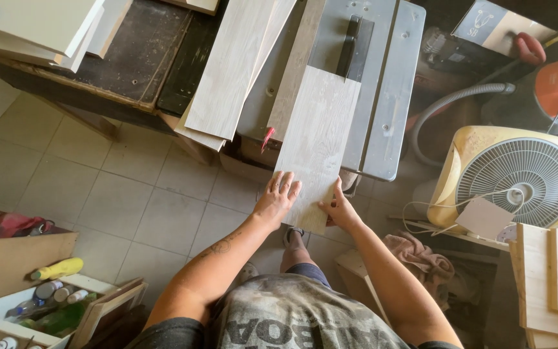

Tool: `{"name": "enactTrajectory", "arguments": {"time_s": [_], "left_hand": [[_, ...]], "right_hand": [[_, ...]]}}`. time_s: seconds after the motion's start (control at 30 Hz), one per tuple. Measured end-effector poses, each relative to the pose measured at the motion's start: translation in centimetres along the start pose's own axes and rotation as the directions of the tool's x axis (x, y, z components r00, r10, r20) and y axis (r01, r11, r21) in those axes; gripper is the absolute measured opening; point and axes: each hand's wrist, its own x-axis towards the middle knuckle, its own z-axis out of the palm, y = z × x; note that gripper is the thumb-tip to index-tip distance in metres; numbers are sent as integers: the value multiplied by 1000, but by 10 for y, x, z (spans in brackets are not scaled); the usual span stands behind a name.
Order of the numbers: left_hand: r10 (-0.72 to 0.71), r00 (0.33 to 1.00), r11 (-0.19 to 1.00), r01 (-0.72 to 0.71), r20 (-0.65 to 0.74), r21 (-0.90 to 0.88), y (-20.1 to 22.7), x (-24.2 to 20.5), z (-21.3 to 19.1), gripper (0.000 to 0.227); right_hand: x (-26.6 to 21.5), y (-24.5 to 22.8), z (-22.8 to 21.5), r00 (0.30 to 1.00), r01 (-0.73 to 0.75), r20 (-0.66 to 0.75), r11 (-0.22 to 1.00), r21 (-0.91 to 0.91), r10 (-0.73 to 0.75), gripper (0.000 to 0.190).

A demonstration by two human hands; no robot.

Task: Measuring wooden planks with a tape measure and cutting them to size using a table saw.

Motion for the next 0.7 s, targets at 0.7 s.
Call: {"name": "enactTrajectory", "arguments": {"time_s": [0.7], "left_hand": [[-29, 999, 999, 30, 23, -39, -24, 60, -9, 122]], "right_hand": [[33, -51, -23, 999, 8, -35, 998, -68, -10, 106]]}}
